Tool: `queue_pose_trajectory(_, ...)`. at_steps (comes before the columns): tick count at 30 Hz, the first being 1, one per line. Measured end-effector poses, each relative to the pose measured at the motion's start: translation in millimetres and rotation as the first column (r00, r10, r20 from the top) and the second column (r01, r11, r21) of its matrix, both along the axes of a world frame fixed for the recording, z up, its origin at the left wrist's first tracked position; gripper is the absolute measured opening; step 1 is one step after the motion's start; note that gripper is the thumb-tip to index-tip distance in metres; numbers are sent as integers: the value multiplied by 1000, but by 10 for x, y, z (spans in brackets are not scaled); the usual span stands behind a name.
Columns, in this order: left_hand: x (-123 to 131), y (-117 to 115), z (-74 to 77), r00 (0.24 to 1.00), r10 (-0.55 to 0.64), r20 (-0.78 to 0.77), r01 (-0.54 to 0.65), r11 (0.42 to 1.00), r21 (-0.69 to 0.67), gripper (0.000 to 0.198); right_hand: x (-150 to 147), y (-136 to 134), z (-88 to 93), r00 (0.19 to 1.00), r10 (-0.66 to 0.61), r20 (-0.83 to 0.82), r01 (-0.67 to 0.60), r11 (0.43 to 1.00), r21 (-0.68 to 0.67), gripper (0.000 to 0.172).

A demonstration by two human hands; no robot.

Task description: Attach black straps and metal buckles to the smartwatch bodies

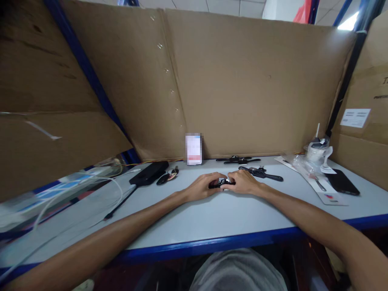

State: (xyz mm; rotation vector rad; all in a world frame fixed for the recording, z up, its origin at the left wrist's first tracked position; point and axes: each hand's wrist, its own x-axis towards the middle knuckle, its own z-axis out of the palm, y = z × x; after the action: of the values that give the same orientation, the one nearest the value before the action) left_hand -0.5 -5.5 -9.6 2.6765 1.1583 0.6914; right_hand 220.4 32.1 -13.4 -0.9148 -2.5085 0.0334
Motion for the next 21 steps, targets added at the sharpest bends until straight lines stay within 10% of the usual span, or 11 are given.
queue_pose_trajectory(5, 6, 8, -13, 999, 25, 34, -25, 1000, -10, 15, -26, -13, -3, 994, -92, 60, 91, 996, 11, 43)
queue_pose_trajectory(15, -15, 35, -33, 998, 27, 58, -24, 998, -50, 50, -36, -39, 0, 990, -99, 96, 94, 994, 52, 32)
queue_pose_trajectory(21, 0, 35, -32, 999, 43, 27, -43, 999, -19, 20, -30, -6, 3, 991, -100, 87, 95, 994, 53, 30)
